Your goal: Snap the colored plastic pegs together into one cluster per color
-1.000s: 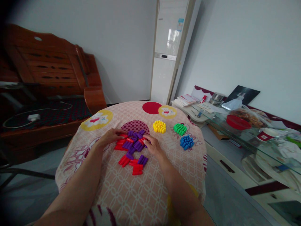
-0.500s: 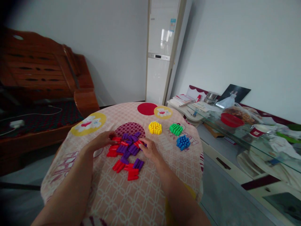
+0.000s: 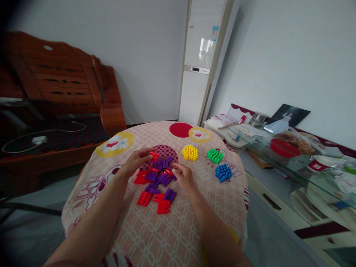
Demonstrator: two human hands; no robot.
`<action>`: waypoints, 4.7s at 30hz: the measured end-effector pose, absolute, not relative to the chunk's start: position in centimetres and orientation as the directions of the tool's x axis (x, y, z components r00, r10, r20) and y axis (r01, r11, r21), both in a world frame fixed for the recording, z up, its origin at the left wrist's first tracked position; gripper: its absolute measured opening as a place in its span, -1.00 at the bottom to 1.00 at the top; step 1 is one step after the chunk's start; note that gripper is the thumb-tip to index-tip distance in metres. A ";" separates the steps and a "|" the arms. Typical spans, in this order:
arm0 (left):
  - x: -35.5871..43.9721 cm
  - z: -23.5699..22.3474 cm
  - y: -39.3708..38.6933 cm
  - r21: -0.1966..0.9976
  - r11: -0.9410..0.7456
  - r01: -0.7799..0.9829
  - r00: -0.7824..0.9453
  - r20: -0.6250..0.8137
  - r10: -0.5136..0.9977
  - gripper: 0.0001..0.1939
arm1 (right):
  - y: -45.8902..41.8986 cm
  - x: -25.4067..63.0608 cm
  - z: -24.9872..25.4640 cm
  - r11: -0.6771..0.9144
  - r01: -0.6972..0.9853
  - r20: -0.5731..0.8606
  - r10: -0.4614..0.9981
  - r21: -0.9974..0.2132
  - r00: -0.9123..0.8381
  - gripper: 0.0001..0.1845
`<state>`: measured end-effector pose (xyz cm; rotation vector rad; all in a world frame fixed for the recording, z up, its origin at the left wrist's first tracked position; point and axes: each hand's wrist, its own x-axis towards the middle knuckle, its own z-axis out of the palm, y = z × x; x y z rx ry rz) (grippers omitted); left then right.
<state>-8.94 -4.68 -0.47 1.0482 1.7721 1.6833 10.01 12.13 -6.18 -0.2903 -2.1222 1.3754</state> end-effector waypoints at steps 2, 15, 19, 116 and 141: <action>-7.4 -0.1 -3.6 0.965 -0.072 0.252 -0.567 0.208 0.797 -0.36 | 12.1 10.0 -5.9 0.403 -0.154 0.369 0.535 -0.902 -0.760 -0.48; -2.9 -0.7 -0.1 0.975 -0.128 0.180 -0.416 0.193 0.889 -0.39 | 13.1 10.8 -4.7 0.386 -0.171 0.391 0.615 -0.907 -0.685 -0.69; -2.7 -0.5 0.4 0.984 -0.169 0.066 -0.462 0.180 0.869 -0.35 | 13.0 10.6 -4.4 0.432 -0.153 0.422 0.642 -0.889 -0.641 -0.67; -2.2 -0.9 -0.2 1.000 -0.011 0.013 -0.430 0.015 0.903 -0.53 | 10.3 12.1 -3.0 0.772 -0.083 0.589 0.406 -0.630 -0.699 -0.63; -2.2 -1.9 0.4 0.995 -0.043 0.091 -0.460 0.080 0.884 -0.66 | 13.5 12.5 -2.9 0.311 -0.080 0.303 0.783 -0.947 -0.543 -0.67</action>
